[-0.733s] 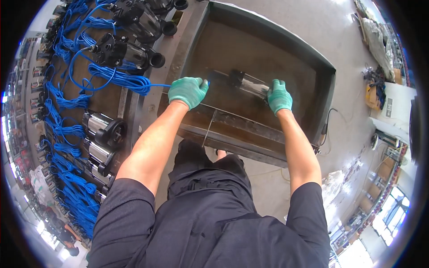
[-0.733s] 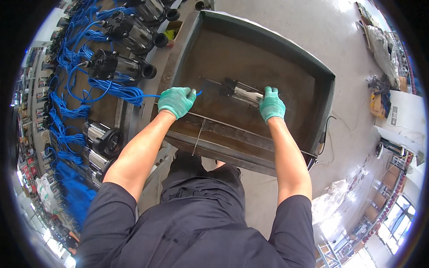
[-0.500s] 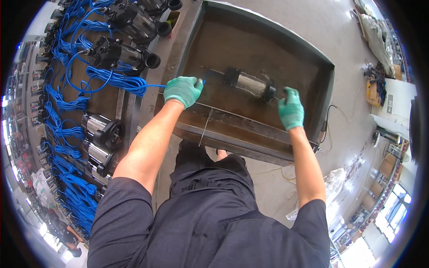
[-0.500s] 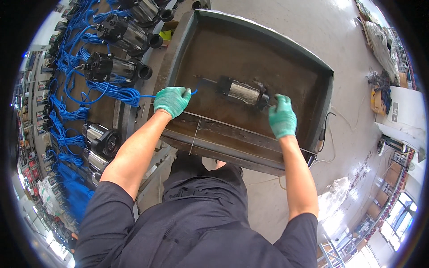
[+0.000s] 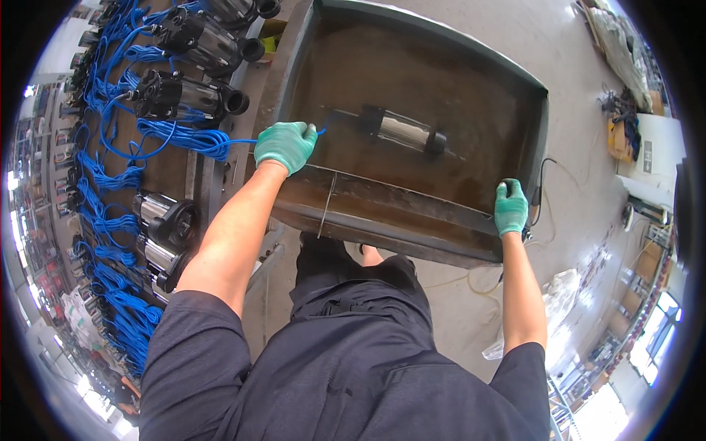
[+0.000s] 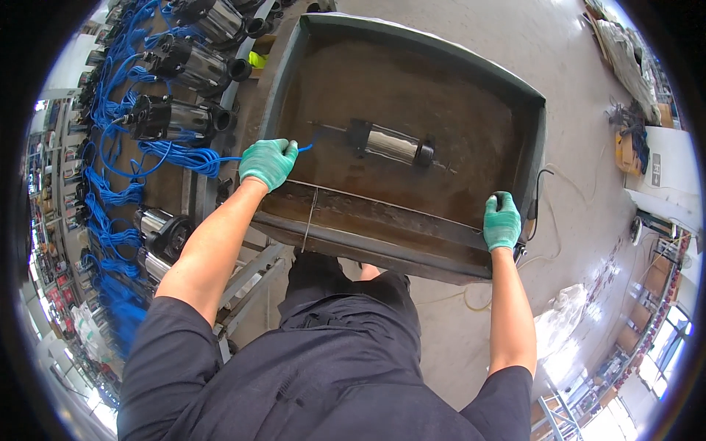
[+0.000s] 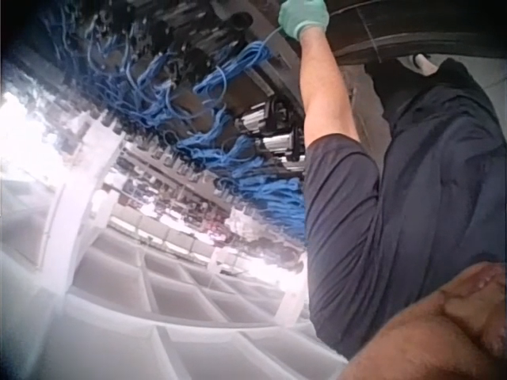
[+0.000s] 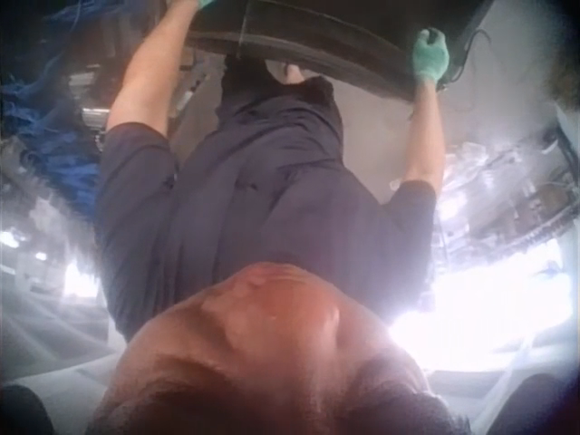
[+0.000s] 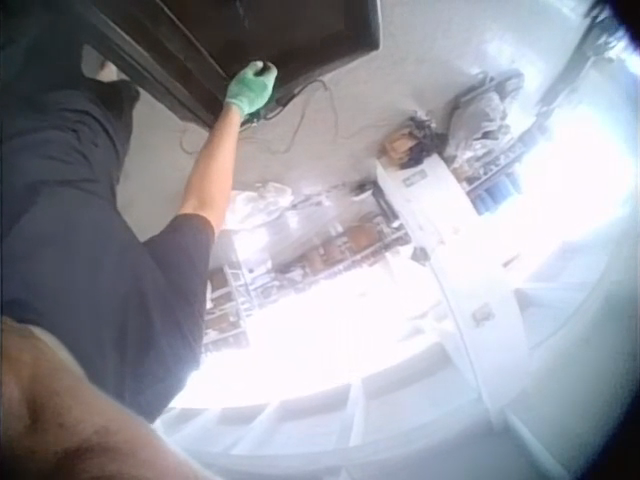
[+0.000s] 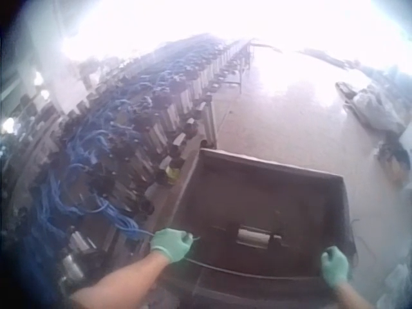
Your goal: The person picks up a water pump from a row on a bench, connects a hose, and submerges the pump into a tank of water before placing it back.
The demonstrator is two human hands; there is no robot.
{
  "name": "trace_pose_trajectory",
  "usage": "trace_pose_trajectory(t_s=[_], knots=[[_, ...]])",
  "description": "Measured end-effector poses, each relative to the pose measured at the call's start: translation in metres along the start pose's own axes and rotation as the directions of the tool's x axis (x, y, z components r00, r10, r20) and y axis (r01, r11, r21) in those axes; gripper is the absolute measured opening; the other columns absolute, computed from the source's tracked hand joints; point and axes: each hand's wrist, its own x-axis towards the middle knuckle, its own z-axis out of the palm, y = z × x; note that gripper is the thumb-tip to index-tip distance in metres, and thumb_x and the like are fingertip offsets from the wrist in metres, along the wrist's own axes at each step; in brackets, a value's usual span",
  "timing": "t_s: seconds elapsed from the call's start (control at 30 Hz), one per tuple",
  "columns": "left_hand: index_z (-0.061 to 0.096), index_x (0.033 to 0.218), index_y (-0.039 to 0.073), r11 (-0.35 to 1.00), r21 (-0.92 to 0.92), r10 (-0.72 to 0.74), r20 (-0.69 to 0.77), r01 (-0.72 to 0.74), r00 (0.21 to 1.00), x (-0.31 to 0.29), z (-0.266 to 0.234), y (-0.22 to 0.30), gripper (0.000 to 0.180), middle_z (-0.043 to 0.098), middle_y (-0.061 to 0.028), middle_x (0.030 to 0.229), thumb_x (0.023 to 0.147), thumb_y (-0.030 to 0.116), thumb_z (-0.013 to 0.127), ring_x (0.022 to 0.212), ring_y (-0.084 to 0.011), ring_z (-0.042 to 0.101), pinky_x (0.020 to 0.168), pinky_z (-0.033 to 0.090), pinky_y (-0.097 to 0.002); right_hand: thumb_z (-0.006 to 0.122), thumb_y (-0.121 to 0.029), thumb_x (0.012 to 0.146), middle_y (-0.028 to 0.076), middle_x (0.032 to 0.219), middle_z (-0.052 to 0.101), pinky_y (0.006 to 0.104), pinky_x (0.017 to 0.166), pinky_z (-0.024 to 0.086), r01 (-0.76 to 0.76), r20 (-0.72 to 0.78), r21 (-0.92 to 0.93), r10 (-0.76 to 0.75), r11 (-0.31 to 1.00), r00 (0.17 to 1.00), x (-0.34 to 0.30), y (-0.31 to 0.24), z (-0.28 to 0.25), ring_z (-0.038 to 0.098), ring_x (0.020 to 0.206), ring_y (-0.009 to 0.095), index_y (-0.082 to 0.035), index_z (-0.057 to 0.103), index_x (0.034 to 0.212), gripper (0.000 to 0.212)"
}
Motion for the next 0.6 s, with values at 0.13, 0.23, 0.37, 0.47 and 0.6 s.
trace_pose_trajectory(t_s=[0.13,0.23,0.37,0.47,0.6], knots=[[0.073,0.088,0.013,1.0,0.022,-0.003,-0.003,0.003,1.0,0.0018,0.0018,-0.0005,0.04,0.071,-0.0172,0.088,0.1,0.045,0.05,0.086,-0.0422,0.067,0.078,0.054,-0.0511,0.059,-0.03,0.097,0.021,0.094,0.072,0.0504,0.077,0.052,-0.03,0.042,-0.113,0.035,0.993,0.998,0.0,-0.001,-0.0015,0.068,0.088,0.043,-0.01,0.068,0.106,0.024],[0.072,0.087,0.013,1.0,0.018,-0.009,-0.003,0.009,1.0,0.0026,0.0029,-0.0004,0.041,0.071,-0.0175,0.088,0.1,0.045,0.05,0.087,-0.0426,0.066,0.077,0.053,-0.0513,0.058,-0.032,0.097,0.021,0.095,0.072,0.0515,0.079,0.053,-0.042,0.077,-0.124,0.052,0.991,0.996,0.0017,-0.0027,-0.0027,0.068,0.09,0.044,-0.01,0.068,0.106,0.026],[0.072,0.086,0.012,1.0,0.026,0.004,-0.023,-0.004,1.0,0.0035,0.0055,-0.0001,0.041,0.071,-0.0183,0.088,0.1,0.044,0.05,0.086,-0.043,0.066,0.077,0.053,-0.0518,0.057,-0.033,0.097,0.021,0.095,0.072,0.0516,0.08,0.053,-0.028,0.071,-0.121,0.037,0.992,0.997,0.0027,0.002,-0.0006,0.068,0.091,0.044,-0.011,0.069,0.106,0.026],[0.072,0.087,0.011,0.998,0.058,-0.01,-0.014,0.011,1.0,0.0033,0.0042,-0.0005,0.042,0.07,-0.0187,0.088,0.1,0.044,0.05,0.086,-0.043,0.066,0.076,0.053,-0.0523,0.056,-0.034,0.097,0.021,0.096,0.072,0.0523,0.081,0.053,-0.035,0.091,-0.125,0.047,0.992,0.995,0.0028,-0.0011,-0.0009,0.067,0.092,0.044,-0.012,0.069,0.105,0.027],[0.073,0.089,0.012,0.997,0.066,-0.031,0.018,0.03,0.999,0.0018,0.0004,0.0025,0.043,0.072,-0.0181,0.092,0.1,0.045,0.047,0.091,-0.0413,0.068,0.082,0.053,-0.0517,0.055,-0.035,0.098,0.022,0.097,0.072,0.053,0.082,0.052,-0.061,0.113,-0.143,0.078,0.988,0.991,0.0031,-0.0037,-0.0032,0.067,0.093,0.045,-0.012,0.069,0.104,0.028]])
